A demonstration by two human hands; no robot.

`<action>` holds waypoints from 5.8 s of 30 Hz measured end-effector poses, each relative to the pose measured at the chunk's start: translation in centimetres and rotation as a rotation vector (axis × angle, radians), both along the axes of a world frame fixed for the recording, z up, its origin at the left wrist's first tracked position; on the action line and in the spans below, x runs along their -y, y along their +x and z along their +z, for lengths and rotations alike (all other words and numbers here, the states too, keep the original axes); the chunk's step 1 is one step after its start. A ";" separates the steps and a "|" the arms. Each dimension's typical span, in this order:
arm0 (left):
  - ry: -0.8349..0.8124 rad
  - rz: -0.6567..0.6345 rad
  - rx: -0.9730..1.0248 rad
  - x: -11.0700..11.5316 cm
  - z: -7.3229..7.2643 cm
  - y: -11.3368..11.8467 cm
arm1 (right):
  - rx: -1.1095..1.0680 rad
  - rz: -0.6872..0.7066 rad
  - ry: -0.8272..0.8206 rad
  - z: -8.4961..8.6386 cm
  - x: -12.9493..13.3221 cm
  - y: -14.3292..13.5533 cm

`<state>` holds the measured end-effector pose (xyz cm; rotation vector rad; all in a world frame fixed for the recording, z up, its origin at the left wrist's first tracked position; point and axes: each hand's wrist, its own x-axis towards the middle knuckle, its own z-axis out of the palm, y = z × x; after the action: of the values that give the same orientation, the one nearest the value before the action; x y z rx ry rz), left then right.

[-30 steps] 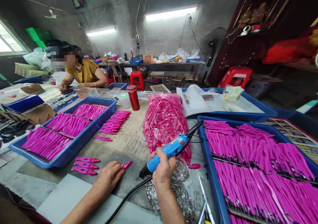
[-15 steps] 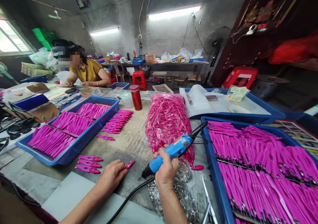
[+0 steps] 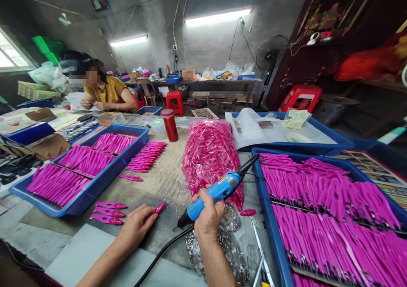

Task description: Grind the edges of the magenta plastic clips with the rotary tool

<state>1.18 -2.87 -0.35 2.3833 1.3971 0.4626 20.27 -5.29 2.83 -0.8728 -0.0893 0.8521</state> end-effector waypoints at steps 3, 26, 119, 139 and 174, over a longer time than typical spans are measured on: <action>0.001 0.008 0.031 -0.1 0.0 0.0 | -0.011 0.000 0.007 0.0 -0.1 0.0; -0.228 0.018 0.113 -0.7 1.2 -0.6 | 0.015 0.000 -0.007 0.0 -0.2 0.1; -0.092 0.114 -0.224 -0.8 1.6 1.1 | -0.010 0.008 -0.018 -0.1 -0.2 0.2; 0.016 0.101 -0.251 -0.6 0.2 1.1 | -0.014 0.014 -0.021 -0.2 -0.2 0.2; 0.314 0.073 -0.197 0.0 -2.7 0.6 | 0.207 0.026 0.096 1.1 0.0 -1.4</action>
<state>1.77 -2.87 -3.09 2.6969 1.6031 0.5104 18.87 -5.28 3.96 -0.8683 -0.3201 0.7735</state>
